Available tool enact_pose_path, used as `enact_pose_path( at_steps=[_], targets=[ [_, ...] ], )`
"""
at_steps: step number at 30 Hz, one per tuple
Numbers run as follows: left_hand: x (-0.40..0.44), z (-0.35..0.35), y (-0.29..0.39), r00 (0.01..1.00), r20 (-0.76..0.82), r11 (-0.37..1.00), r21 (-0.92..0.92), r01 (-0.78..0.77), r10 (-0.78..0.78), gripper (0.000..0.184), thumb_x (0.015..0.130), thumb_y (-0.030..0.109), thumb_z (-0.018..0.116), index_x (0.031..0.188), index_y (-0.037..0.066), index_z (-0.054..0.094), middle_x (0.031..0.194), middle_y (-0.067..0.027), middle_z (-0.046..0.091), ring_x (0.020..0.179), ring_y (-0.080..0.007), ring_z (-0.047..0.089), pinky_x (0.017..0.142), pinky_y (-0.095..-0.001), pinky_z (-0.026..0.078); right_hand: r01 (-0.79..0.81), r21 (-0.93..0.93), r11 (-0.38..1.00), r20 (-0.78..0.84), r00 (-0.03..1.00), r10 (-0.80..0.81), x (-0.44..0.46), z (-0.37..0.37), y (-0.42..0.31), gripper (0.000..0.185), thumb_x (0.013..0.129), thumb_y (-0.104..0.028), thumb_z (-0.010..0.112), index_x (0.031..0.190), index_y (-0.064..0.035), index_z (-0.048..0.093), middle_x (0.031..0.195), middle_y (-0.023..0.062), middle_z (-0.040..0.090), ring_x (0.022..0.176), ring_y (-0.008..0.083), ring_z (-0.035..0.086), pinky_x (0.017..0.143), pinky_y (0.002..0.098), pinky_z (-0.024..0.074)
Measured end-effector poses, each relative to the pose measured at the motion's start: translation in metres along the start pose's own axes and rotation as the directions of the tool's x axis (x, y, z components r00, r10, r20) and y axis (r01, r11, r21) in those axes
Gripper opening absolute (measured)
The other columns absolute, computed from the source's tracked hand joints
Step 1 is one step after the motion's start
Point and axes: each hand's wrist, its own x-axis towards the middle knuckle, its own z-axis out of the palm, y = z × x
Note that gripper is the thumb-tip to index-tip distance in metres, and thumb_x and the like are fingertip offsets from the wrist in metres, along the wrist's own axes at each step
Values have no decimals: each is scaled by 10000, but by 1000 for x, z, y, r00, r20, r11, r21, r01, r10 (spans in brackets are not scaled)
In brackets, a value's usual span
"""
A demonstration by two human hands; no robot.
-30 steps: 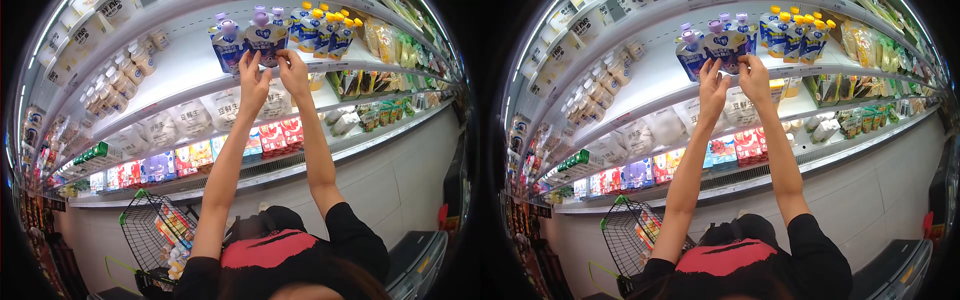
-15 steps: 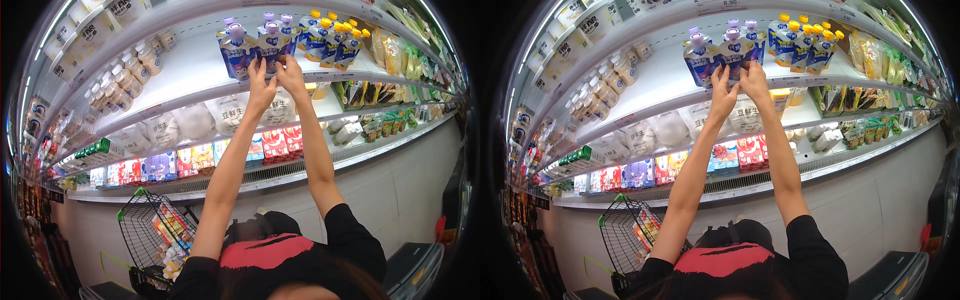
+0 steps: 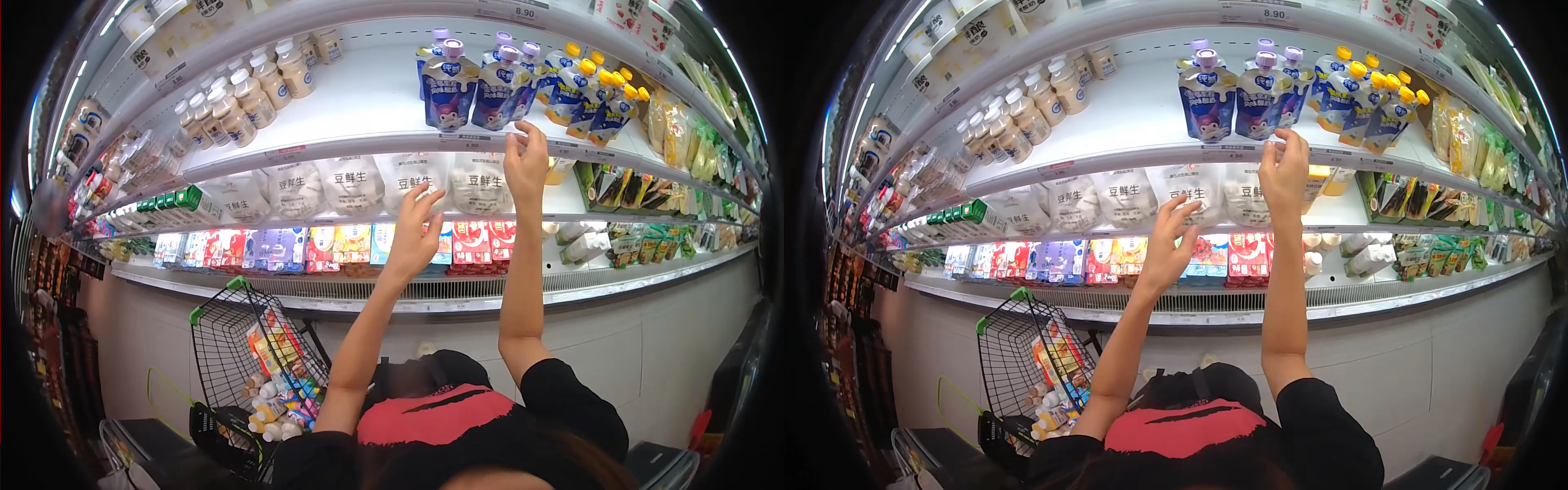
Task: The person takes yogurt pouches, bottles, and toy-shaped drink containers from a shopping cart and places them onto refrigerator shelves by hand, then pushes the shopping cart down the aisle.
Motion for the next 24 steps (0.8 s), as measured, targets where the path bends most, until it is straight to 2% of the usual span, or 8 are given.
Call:
enact_pose_path(
  at_steps=[4, 6, 10, 14, 17, 20, 23, 24],
  targets=[
    [-128, -55, -41, 951, -280, 926, 307, 219, -132, 347, 890, 30, 600, 1237, 19, 604, 1356, -206, 472, 1235, -342, 509, 989, -389, 448, 5, 153, 988, 183, 983, -33, -93, 36, -39, 165, 931, -32, 553, 1084, 21, 582, 1136, 134, 579, 952, 232, 614, 794, 334, 526],
    [-203, -77, -58, 807, -499, 782, 345, 519, -315, 353, 880, 63, 601, 1224, -18, 589, 1354, -255, 449, 1259, -427, 441, 1065, -466, 352, -109, 280, 954, 475, 879, -39, -157, 77, -42, 163, 926, -31, 557, 1083, 7, 581, 1127, 133, 580, 949, 230, 614, 781, 331, 530],
    [-345, -107, -59, 463, -794, 235, 400, 886, -394, 575, 850, 205, 686, 1341, -10, 478, 1394, -284, 398, 1308, -492, 341, 1048, -593, 317, -264, 393, 881, 873, 408, -267, -298, 139, -75, 210, 877, -35, 608, 1083, -11, 576, 1198, 148, 547, 920, 241, 639, 801, 325, 524],
    [-426, -101, -26, -46, -760, -316, 214, 924, -648, 724, 829, 308, 728, 1414, 43, 394, 1338, -262, 457, 1280, -468, 409, 1006, -640, 331, -157, 589, 793, 807, 64, -587, -444, 161, -91, 299, 854, -85, 652, 1136, -27, 570, 1303, 211, 487, 1135, 382, 562, 961, 440, 466],
    [-461, -84, -28, -186, -720, -311, 43, 949, -668, 748, 832, 275, 726, 1451, 91, 347, 1298, -243, 499, 1188, -439, 514, 980, -627, 349, -114, 669, 735, 702, -227, -675, -516, 160, -105, 339, 896, -206, 640, 1187, -44, 579, 1428, 213, 426, 1309, 410, 434, 1076, 484, 378],
    [-501, -57, -70, -77, -898, -140, -18, 990, -432, 659, 884, 85, 614, 1477, 119, 330, 1273, -186, 535, 1129, -398, 541, 954, -570, 354, 105, 838, 536, 519, -460, -721, -562, 166, -102, 401, 947, -313, 578, 1276, -86, 545, 1485, 168, 386, 1384, 381, 362, 1111, 567, 303],
    [-513, -56, -79, 46, -959, -89, 73, 993, -278, 568, 921, 101, 551, 1461, 101, 374, 1102, -162, 580, 1005, -349, 520, 872, -512, 334, 64, 836, 545, 483, -559, -674, -578, 174, -90, 458, 984, -356, 495, 1390, -146, 467, 1554, 94, 311, 1422, 362, 315, 1113, 639, 242],
    [-516, -58, -81, -21, -948, -48, -6, 999, -318, 516, 948, 116, 517, 1450, 108, 400, 1154, -131, 587, 1045, -342, 517, 895, -529, 326, 72, 856, 512, 458, -563, -688, -579, 180, -86, 464, 991, -350, 483, 1418, -174, 442, 1573, 74, 284, 1431, 356, 303, 1115, 642, 237]
  ],
)
